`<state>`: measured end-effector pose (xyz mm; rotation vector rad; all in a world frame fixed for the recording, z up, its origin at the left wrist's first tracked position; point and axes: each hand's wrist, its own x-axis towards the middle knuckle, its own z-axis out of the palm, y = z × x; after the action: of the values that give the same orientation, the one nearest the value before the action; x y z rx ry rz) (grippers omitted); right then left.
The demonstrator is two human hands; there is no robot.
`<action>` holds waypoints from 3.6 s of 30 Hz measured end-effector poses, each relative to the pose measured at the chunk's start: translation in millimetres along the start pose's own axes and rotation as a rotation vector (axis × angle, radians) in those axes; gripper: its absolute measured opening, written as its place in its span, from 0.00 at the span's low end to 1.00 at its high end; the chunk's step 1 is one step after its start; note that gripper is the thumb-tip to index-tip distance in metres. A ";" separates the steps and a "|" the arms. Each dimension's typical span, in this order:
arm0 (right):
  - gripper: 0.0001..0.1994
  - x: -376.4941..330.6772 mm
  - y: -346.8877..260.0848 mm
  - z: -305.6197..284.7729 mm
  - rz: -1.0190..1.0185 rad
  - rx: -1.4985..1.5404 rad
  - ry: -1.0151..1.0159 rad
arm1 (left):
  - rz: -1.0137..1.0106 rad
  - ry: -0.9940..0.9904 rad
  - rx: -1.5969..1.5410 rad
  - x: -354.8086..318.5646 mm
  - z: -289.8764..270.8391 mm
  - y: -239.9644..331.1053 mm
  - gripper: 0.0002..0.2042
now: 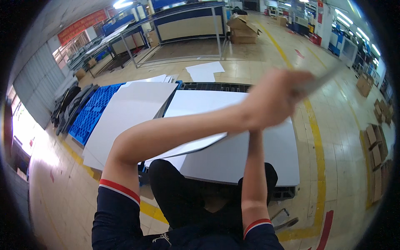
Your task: The recorder is organizing large white boards and placing them into a designated slot or machine.
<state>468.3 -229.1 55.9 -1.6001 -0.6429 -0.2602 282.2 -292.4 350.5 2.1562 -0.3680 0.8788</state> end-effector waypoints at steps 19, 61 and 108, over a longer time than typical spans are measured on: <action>0.24 219.6 -197.6 -66.5 -0.750 -0.296 -0.097 | 0.672 0.422 -0.248 -30.5 -1.0 36.5 0.22; 0.21 -172.8 99.1 9.6 -0.588 -0.710 -1.225 | -1.497 0.218 -0.567 -391.7 -59.8 -288.7 0.15; 0.26 -51.3 -49.2 -69.1 0.299 -0.630 -1.301 | -0.221 -1.217 0.461 -339.6 91.7 -273.5 0.27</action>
<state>413.7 -308.3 80.5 -2.3652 -1.3468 0.9887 219.4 -185.1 -77.3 2.8782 -0.5083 -0.6422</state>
